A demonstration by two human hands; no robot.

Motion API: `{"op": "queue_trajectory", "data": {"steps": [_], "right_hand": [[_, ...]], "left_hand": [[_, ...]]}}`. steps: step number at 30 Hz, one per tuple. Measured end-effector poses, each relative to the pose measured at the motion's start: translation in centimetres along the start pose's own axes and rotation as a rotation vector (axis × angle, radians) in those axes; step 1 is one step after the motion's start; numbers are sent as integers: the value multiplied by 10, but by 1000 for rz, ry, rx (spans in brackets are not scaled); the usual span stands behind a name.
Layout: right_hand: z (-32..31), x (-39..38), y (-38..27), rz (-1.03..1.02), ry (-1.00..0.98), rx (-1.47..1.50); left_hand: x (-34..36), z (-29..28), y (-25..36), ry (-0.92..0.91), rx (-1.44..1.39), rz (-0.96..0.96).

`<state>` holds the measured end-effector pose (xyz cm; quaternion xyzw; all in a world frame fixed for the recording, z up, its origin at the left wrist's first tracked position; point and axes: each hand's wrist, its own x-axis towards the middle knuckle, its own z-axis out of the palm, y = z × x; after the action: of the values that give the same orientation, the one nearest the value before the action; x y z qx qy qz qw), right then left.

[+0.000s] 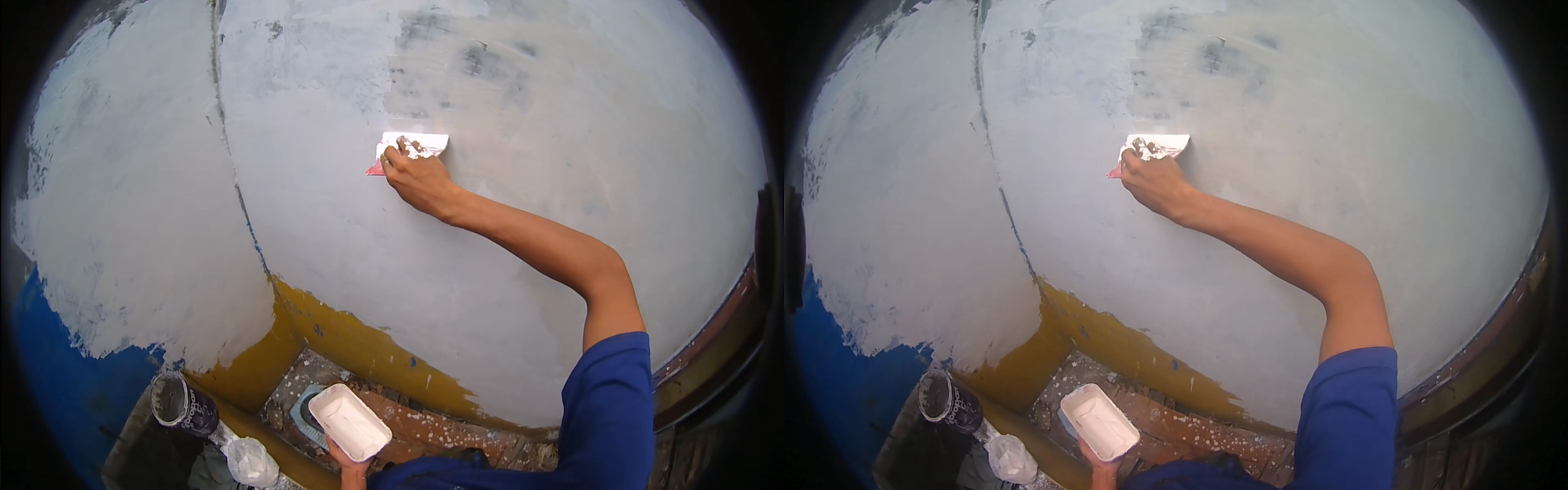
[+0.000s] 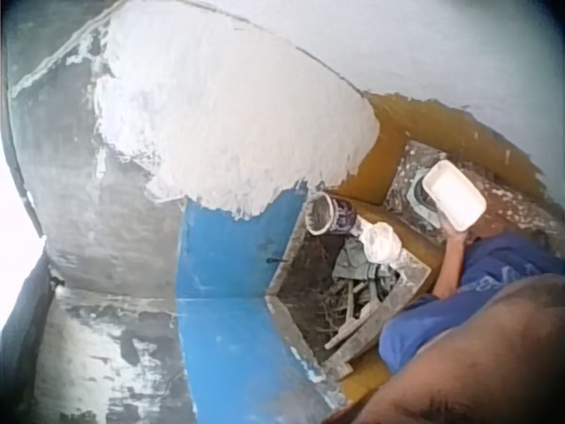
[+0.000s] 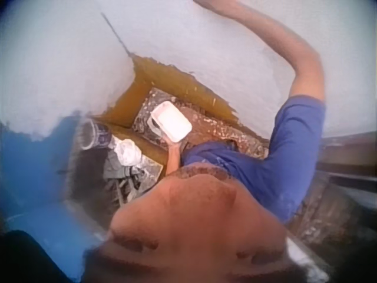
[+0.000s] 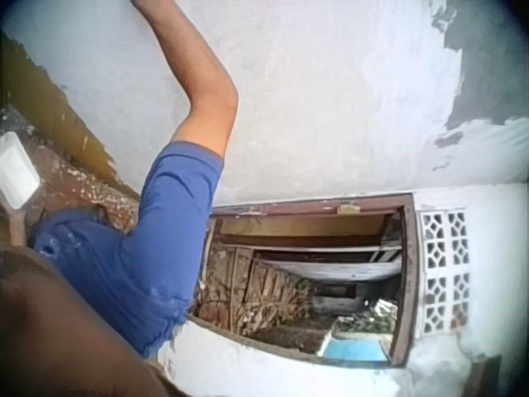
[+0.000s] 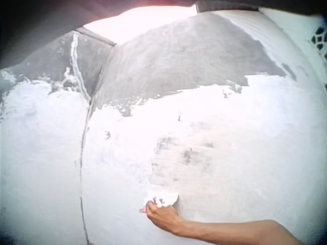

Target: The person applies white plaster to a blue and yellow wall using a putty knife, repeatedly scraping the material from a small container and spreading it across the wall surface.

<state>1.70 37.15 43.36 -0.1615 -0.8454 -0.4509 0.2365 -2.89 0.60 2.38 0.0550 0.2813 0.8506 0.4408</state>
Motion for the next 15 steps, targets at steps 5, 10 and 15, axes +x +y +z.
{"op": "queue_trajectory", "data": {"steps": [5, 10, 15], "right_hand": [[-39, -4, 11, 155, 6, 243], [-69, -10, 100, 254, 389, -204], [-21, -49, 77, 247, 250, -133]], "left_hand": [[1, 5, 6, 84, -300, -119], [-6, 4, 1, -13, 100, 82], [4, -9, 1, -18, -290, -131]]}}
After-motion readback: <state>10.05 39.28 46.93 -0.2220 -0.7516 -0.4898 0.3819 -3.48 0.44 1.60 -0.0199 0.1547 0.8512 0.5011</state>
